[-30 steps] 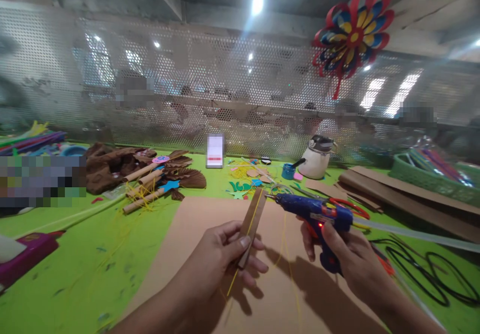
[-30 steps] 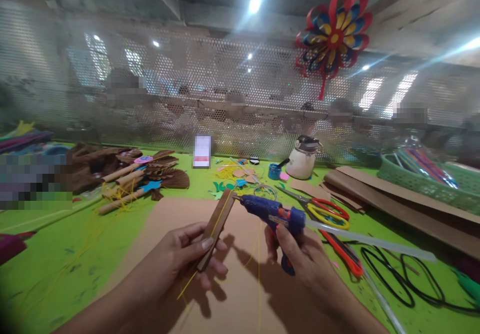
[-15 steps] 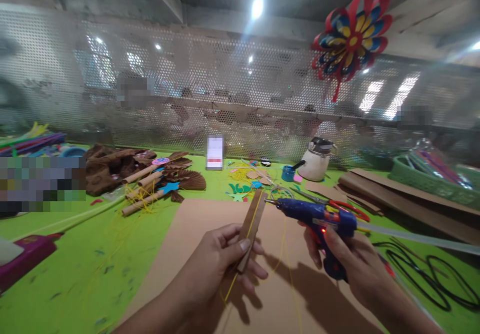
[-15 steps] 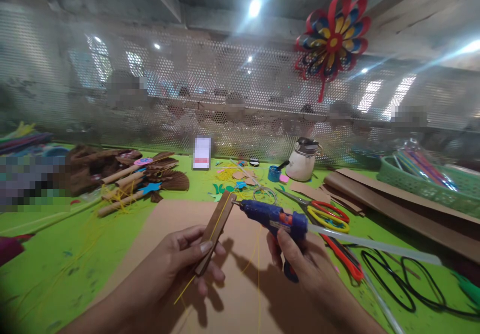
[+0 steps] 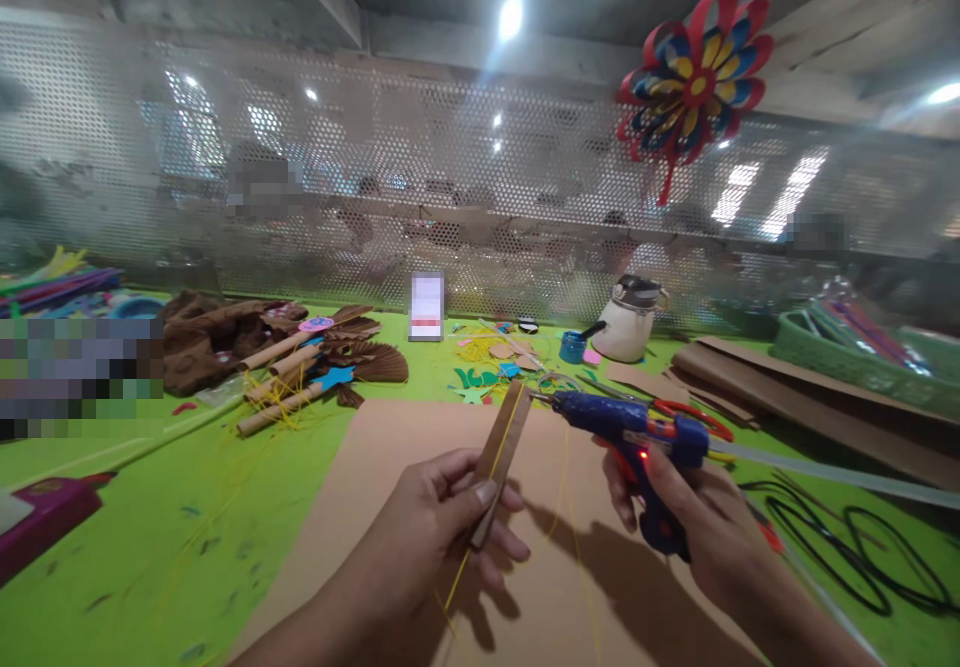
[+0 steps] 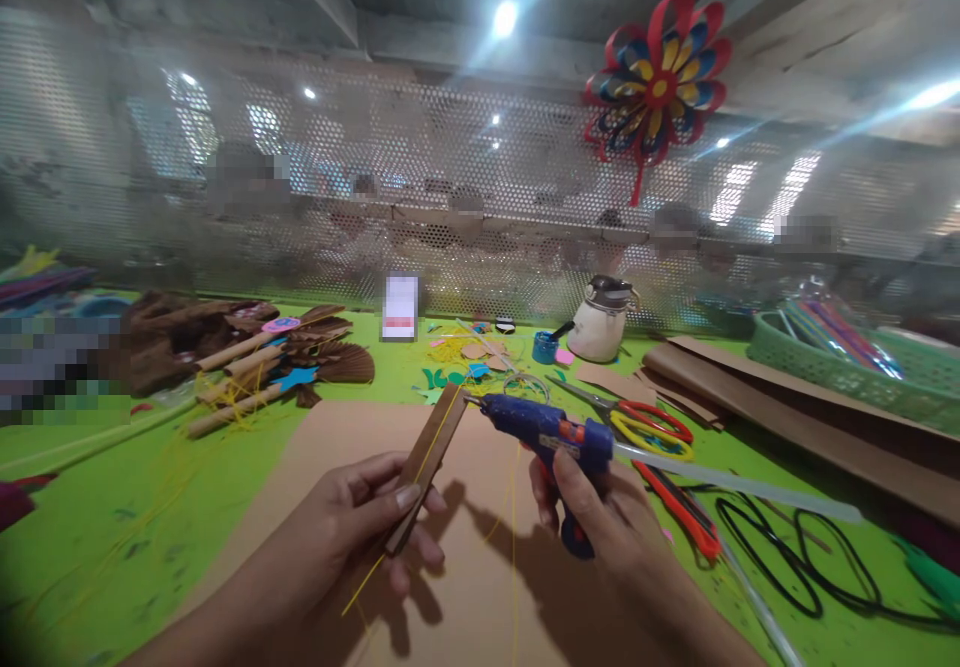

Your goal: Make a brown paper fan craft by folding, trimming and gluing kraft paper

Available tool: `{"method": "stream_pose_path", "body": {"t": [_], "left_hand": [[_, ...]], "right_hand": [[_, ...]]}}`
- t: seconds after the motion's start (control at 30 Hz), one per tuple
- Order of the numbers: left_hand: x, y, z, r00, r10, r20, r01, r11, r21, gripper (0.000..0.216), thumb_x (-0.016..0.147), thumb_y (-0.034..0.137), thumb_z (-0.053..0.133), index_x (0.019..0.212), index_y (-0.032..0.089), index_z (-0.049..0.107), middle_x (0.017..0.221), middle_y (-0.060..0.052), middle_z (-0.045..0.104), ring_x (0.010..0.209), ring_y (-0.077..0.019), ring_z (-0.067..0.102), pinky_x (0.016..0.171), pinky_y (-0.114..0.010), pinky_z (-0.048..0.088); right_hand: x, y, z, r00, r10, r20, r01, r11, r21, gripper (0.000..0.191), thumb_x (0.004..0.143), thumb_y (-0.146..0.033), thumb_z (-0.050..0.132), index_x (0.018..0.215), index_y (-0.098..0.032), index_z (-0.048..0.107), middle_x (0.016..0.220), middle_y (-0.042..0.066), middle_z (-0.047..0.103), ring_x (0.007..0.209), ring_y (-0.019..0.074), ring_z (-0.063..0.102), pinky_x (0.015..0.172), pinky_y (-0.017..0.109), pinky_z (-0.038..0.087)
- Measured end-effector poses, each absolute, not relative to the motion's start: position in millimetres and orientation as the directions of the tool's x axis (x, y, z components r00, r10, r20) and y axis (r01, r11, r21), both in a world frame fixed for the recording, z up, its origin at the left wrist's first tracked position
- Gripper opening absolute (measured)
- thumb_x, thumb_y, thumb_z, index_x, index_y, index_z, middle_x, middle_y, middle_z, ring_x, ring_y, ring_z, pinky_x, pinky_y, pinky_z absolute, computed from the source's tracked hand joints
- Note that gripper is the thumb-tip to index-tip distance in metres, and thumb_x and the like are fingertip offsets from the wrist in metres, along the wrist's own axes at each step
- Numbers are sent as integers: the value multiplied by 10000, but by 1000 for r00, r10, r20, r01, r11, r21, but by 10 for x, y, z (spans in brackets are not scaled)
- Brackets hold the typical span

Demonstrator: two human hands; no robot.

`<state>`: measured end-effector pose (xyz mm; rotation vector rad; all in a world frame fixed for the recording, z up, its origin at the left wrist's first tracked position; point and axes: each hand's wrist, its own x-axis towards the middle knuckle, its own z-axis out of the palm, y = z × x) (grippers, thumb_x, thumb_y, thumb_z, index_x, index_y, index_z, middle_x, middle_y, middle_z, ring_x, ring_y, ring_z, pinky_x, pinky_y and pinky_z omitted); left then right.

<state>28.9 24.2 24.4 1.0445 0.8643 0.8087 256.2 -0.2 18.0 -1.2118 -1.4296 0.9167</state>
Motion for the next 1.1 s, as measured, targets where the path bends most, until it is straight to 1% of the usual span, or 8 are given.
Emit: {"method": "stream_pose_path", "body": {"t": [0.1, 0.2, 0.3, 0.47, 0.6, 0.77, 0.87, 1.1], "left_hand": [[288, 244, 219, 432, 878, -204, -156, 296, 943, 257, 736, 365, 690, 795, 133, 596, 639, -69, 680, 415, -127, 583, 423, -223, 462], [289, 261, 194, 454, 870, -192, -161, 292, 943, 293, 739, 400, 685, 806, 130, 594, 625, -76, 679, 427, -133, 586, 432, -230, 472], [295, 269, 207, 457, 868, -196, -153, 293, 944, 311, 723, 408, 696, 802, 127, 590, 613, -80, 678, 431, -134, 587, 430, -224, 467], [293, 255, 227, 442, 875, -195, -158, 290, 944, 297, 723, 392, 699, 808, 126, 600, 626, -70, 671, 531, -162, 637, 450, -221, 486], [285, 269, 197, 442, 878, -182, -175, 283, 943, 283, 733, 372, 693, 822, 119, 604, 639, -74, 672, 560, -174, 649, 448, -222, 492], [295, 276, 198, 442, 876, -191, -183, 297, 937, 298, 717, 382, 710, 816, 121, 606, 644, -71, 670, 527, -163, 638, 439, -221, 488], [290, 272, 196, 462, 866, -189, -170, 296, 940, 293, 739, 392, 691, 815, 122, 608, 626, -71, 670, 476, -141, 610, 442, -221, 488], [268, 279, 144, 506, 850, -146, -170, 264, 949, 264, 797, 372, 637, 860, 116, 619, 666, -91, 684, 520, -147, 625, 455, -212, 491]], "right_hand": [[2564, 19, 163, 14, 979, 202, 127, 198, -972, 391, 894, -536, 474, 881, -165, 594, 701, 26, 555, 563, 142, 521, 499, 258, 406], [2570, 30, 147, 10, 978, 208, 103, 206, -973, 386, 891, -530, 486, 916, -160, 596, 699, 23, 553, 557, 140, 524, 488, 253, 407], [2581, 30, 138, 15, 977, 214, 127, 210, -969, 400, 893, -537, 477, 876, -158, 604, 694, 30, 558, 557, 141, 522, 495, 258, 402], [2586, 5, 151, 2, 971, 238, 252, 230, -940, 453, 897, -553, 451, 691, -167, 569, 686, 36, 552, 570, 138, 502, 521, 268, 367], [2585, -14, 170, 9, 970, 243, 281, 230, -932, 442, 907, -555, 423, 733, -178, 574, 667, 25, 540, 579, 144, 490, 533, 275, 356], [2601, -19, 177, 6, 972, 235, 331, 220, -918, 483, 913, -567, 390, 701, -176, 579, 671, 34, 555, 584, 145, 492, 529, 273, 358], [2593, -33, 197, 9, 970, 244, 379, 223, -898, 479, 912, -571, 386, 724, -181, 592, 641, 29, 552, 582, 150, 498, 522, 266, 371], [2553, -46, 229, 8, 959, 284, 425, 254, -869, 471, 906, -564, 406, 697, -184, 587, 628, 22, 543, 567, 140, 488, 503, 250, 378]]}}
